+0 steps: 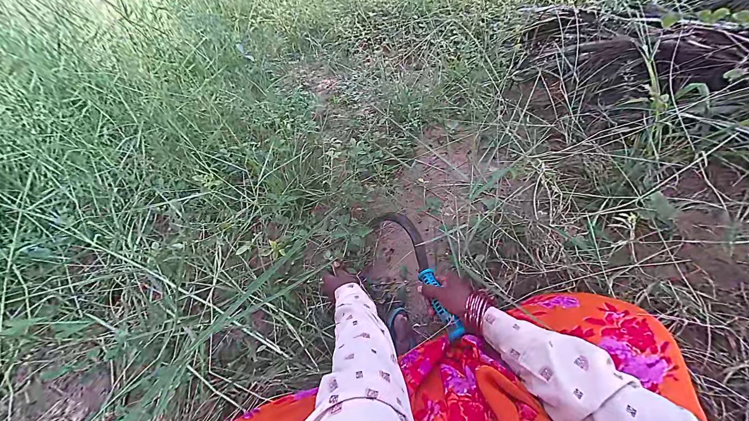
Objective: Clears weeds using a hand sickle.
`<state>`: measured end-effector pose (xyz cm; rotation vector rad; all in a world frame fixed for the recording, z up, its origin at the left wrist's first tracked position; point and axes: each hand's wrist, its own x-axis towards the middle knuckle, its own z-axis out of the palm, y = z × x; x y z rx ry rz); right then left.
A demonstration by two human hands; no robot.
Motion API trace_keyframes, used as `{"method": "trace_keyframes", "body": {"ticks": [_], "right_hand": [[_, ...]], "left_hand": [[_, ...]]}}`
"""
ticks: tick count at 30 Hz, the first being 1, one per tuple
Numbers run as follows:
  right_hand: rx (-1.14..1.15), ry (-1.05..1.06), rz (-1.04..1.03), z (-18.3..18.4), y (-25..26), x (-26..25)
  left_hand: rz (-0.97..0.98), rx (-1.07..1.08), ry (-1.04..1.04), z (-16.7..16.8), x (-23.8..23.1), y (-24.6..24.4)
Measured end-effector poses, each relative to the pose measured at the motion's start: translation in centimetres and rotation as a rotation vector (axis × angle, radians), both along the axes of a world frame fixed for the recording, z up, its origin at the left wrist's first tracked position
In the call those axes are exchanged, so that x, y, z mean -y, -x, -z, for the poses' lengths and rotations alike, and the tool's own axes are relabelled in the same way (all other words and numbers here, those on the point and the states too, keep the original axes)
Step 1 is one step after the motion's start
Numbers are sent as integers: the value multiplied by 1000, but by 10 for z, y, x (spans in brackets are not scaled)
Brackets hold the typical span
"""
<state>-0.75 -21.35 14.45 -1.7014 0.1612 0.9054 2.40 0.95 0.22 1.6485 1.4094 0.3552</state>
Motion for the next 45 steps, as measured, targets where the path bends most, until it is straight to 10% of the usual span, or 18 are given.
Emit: {"method": "trace_keyframes", "body": {"ticks": [9,18,23,30,45], "right_hand": [[-15,201,-356,5,4,-1],[-18,88,-340,-56,4,37],[12,-82,-73,-63,-5,40],[-66,-18,81,-11,-8,8],[-151,-32,-17,6,-4,-12]], "left_hand": [[257,17,38,-79,-3,19],[-202,143,175,-99,-10,23],[-176,15,25,-35,-37,22],[190,-107,49,-57,-3,25],[352,-92,49,-49,2,17]]}}
